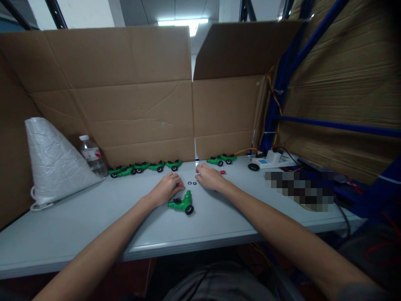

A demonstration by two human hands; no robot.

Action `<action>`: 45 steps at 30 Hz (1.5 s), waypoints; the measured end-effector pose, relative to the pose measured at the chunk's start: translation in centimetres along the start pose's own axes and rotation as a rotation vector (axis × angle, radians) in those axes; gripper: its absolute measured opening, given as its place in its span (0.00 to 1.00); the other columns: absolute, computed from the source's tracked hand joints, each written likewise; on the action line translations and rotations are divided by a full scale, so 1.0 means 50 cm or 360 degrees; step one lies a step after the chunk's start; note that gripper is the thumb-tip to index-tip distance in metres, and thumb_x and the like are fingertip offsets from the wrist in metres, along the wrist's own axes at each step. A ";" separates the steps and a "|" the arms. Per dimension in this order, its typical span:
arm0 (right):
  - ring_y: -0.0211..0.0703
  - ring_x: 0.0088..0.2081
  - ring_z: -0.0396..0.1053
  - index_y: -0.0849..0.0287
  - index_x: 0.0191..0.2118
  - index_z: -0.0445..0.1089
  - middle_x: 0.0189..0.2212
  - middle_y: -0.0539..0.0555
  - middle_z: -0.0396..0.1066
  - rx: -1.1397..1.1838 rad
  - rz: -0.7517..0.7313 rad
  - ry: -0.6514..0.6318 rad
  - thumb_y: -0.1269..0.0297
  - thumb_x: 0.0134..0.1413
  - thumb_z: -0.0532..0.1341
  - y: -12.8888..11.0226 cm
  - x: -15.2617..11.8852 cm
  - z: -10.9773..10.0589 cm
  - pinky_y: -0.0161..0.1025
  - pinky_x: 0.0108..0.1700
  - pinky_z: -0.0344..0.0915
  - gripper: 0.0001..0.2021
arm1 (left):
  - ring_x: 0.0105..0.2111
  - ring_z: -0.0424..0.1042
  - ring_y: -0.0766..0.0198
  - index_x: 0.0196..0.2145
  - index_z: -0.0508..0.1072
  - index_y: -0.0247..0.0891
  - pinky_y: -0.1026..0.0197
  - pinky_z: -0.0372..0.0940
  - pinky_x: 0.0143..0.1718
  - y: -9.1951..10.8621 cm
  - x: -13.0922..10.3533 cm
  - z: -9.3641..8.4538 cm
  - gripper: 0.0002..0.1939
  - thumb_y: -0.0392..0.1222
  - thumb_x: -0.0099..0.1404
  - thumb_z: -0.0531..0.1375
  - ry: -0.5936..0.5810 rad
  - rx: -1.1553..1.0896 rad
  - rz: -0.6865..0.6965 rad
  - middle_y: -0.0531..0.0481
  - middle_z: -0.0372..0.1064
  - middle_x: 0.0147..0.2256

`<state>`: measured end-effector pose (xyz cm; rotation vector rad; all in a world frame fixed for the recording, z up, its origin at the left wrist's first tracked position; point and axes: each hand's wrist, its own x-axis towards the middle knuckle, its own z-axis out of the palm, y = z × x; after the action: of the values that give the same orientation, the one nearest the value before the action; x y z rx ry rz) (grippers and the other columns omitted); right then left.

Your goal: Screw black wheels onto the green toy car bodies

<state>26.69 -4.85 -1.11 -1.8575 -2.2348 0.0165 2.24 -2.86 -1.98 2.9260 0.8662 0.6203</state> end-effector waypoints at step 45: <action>0.56 0.53 0.74 0.58 0.57 0.67 0.59 0.64 0.69 0.0031 -0.0040 0.0045 0.58 0.71 0.54 -0.004 -0.006 -0.005 0.46 0.52 0.65 0.16 | 0.36 0.73 0.60 0.35 0.81 0.38 0.60 0.64 0.40 -0.010 -0.007 -0.038 0.13 0.47 0.72 0.62 -0.0152 -0.0275 -0.0102 0.46 0.76 0.35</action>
<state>26.57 -5.20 -0.88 -1.8083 -2.2305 0.0077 0.97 -2.77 -0.43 2.7380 0.8465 0.5185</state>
